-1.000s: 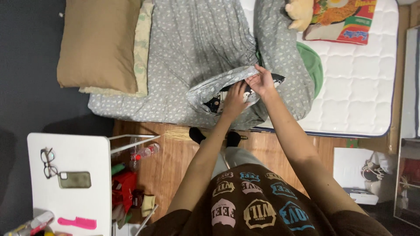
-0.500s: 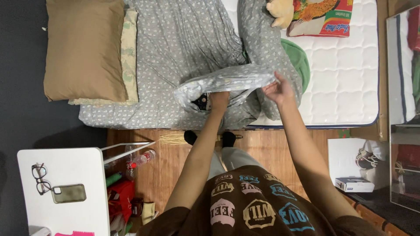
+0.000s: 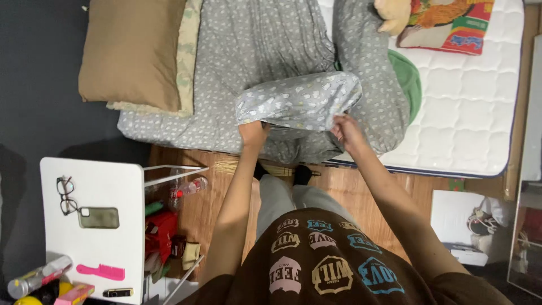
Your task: The person is making a bed by putting on pillow and bolster covers and spreading a blanket.
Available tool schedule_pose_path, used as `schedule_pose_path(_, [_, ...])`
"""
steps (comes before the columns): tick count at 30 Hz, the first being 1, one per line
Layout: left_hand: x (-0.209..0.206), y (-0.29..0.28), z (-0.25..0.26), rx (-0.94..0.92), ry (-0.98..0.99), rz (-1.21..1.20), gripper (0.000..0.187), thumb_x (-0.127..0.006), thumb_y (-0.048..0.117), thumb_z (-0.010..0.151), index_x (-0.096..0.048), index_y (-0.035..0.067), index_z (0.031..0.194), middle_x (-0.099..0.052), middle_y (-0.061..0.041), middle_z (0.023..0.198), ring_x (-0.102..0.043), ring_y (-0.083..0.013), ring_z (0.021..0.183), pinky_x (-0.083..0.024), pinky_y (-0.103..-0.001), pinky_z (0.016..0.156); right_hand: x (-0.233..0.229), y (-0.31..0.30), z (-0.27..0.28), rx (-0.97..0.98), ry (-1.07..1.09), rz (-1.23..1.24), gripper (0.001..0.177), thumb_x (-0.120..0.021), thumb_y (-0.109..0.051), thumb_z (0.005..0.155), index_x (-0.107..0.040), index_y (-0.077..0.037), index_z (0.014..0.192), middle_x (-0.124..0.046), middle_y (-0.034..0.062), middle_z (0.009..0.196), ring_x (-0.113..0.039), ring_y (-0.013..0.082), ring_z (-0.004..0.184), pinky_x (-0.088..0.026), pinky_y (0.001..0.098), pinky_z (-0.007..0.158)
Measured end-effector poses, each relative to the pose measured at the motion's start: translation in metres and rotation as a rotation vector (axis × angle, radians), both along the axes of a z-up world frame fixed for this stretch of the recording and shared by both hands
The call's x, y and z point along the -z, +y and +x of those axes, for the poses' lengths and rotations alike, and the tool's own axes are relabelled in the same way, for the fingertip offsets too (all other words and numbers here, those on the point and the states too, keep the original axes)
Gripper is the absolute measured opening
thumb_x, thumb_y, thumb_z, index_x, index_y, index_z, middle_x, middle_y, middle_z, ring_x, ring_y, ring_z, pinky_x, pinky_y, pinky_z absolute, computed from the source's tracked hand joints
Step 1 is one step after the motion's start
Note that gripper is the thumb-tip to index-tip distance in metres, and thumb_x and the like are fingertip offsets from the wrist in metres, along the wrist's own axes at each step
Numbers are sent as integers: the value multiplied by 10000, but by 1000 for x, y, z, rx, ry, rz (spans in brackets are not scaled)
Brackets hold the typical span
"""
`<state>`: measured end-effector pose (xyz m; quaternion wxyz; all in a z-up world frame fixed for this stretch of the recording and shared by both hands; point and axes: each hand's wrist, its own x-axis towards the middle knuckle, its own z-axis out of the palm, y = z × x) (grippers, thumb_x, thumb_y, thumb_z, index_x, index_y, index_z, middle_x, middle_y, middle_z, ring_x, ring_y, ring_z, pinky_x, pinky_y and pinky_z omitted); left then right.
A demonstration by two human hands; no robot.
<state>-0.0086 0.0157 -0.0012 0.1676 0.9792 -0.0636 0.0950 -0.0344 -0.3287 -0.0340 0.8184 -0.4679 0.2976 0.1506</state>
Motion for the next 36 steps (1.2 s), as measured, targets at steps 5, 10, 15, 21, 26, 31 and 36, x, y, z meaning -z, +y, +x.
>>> schedule_pose_path(5, [-14, 23, -18, -51, 154, 220, 481, -793, 409, 830, -696, 53, 1139, -713, -163, 1088, -688, -343, 990, -525, -470, 855, -4, 48, 8, -192, -142, -256, 168, -712, -120, 908, -682, -49, 1057, -739, 29, 968, -711, 159, 836, -594, 316, 755])
schedule_pose_path(10, [-6, 59, -37, 116, 189, 343, 339, -742, 361, 860, -713, 112, 1087, -724, -124, 1002, -719, -292, 909, -554, -454, 789, -7, 66, 7, -476, -666, -1142, 254, -783, -202, 1009, -652, 12, 972, -672, 136, 896, -669, 263, 811, -555, 386, 745])
schedule_pose_path(15, [24, 75, -48, 397, 8, 292, 171, -674, 84, 916, -724, 106, 1078, -718, -143, 1052, -723, -282, 921, -561, -439, 803, -95, 111, -14, -785, -1121, -1434, 254, -819, -276, 907, -676, -102, 789, -659, 108, 793, -662, 305, 792, -525, 443, 725])
schedule_pose_path(21, [-45, 63, -62, 549, -96, 206, 262, -660, 8, 776, -704, 32, 1034, -716, -138, 1092, -695, -256, 1057, -559, -396, 920, -124, 161, -6, -690, -1165, -1293, 306, -696, -126, 900, -700, -47, 1195, -694, 154, 1119, -620, 330, 1056, -490, 441, 927])
schedule_pose_path(26, [-50, 76, -66, 632, -31, 239, 180, -682, 43, 837, -697, 72, 1014, -721, -86, 1045, -706, -232, 1016, -579, -372, 916, -55, 188, 6, -880, -1004, -1248, 232, -610, -219, 983, -702, -60, 1125, -712, 146, 1061, -665, 351, 1009, -517, 477, 884])
schedule_pose_path(31, [-36, 97, -52, 610, 53, 313, 144, -701, 98, 906, -699, 68, 1046, -734, -82, 999, -731, -201, 784, -600, -333, 722, -78, 181, 14, -1086, -700, -1073, 473, -404, -424, 1054, -717, -139, 1266, -724, 173, 1137, -680, 401, 1009, -519, 520, 923])
schedule_pose_path(36, [-50, 113, -41, 527, 72, 256, 316, -826, 280, 775, -715, 68, 982, -750, -93, 983, -739, -252, 731, -594, -379, 659, -146, 121, -5, -1315, -564, -1380, 819, -411, -827, 903, -728, -159, 1255, -711, 154, 1261, -694, 354, 1096, -488, 506, 1056])
